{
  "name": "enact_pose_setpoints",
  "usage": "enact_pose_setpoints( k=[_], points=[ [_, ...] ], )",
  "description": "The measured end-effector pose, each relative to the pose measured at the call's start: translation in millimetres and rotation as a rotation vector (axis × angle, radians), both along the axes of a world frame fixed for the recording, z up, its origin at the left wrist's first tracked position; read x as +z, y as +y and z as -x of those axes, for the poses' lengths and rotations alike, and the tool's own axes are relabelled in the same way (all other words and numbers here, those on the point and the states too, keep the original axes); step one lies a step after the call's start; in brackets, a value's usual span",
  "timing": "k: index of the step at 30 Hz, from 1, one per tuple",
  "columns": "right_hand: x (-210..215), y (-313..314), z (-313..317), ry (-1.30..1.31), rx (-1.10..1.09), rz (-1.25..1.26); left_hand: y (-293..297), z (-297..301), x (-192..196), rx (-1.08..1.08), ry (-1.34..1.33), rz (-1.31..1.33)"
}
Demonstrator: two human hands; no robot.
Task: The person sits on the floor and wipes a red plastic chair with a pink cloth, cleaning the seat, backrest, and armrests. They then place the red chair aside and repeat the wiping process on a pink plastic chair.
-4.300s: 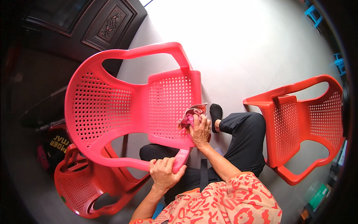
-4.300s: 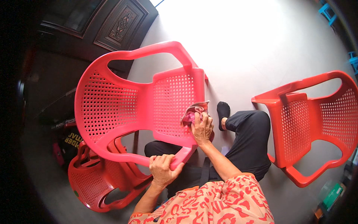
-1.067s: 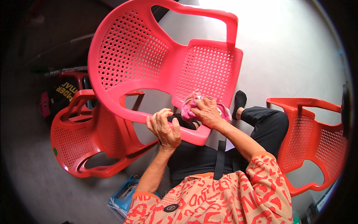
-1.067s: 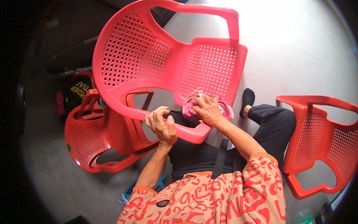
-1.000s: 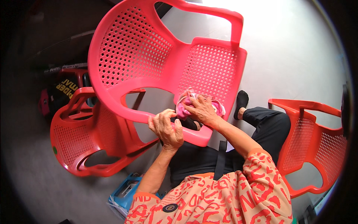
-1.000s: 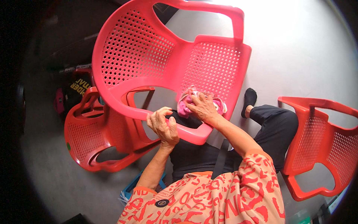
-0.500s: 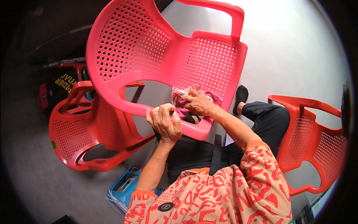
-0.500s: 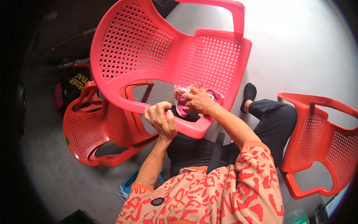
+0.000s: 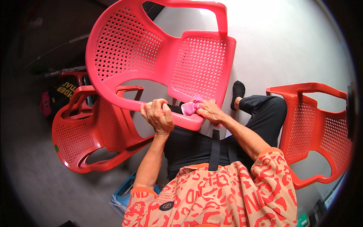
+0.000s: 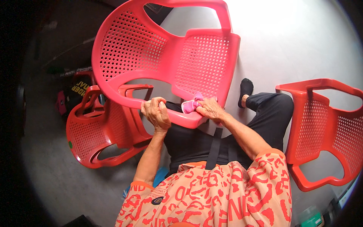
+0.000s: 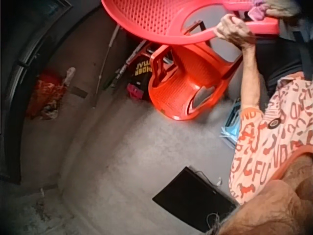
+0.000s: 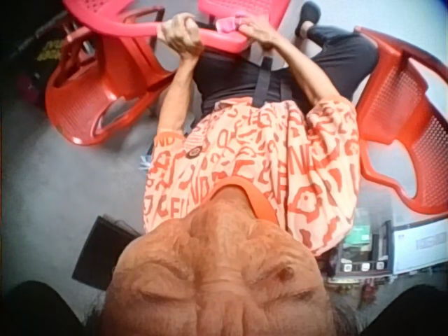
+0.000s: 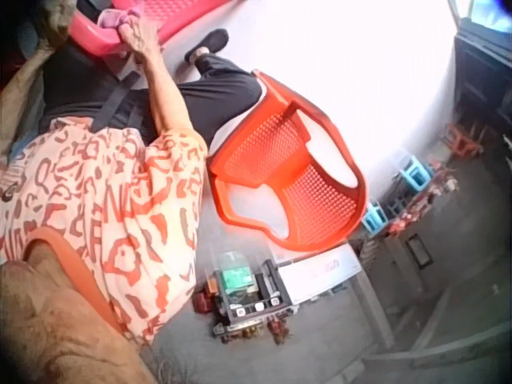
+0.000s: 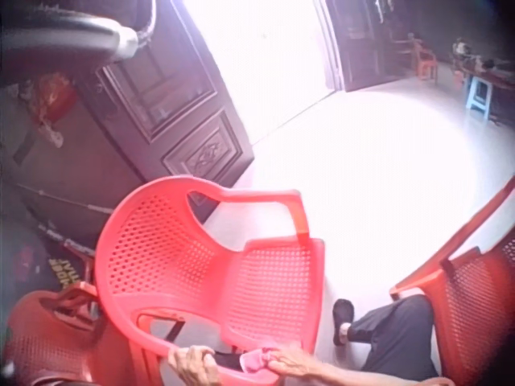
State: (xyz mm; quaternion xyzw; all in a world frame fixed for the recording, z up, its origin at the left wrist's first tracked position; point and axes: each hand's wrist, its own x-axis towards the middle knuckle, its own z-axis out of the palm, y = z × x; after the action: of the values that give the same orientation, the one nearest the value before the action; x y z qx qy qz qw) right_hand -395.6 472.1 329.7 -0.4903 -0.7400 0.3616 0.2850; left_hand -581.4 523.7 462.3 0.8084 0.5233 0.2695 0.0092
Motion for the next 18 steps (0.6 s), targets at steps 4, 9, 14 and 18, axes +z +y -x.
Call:
enact_pose_setpoints(
  k=[4, 9, 14, 18],
  points=[
    [19, -19, 4, 0.047, -0.044, -0.137, 1, -1, 0, -0.001, -0.001, -0.001],
    [72, -36, 22, 0.400, -0.300, 0.098, -2, 1, 0, 0.015, 0.013, 0.012],
    [42, -46, 37, 0.458, -0.507, 0.059, -3, 1, 0, -0.004, 0.002, 0.020],
    [-14, -40, 33, 0.193, -0.461, -0.222, -2, -2, 1, -0.013, -0.003, -0.001]
  ],
)
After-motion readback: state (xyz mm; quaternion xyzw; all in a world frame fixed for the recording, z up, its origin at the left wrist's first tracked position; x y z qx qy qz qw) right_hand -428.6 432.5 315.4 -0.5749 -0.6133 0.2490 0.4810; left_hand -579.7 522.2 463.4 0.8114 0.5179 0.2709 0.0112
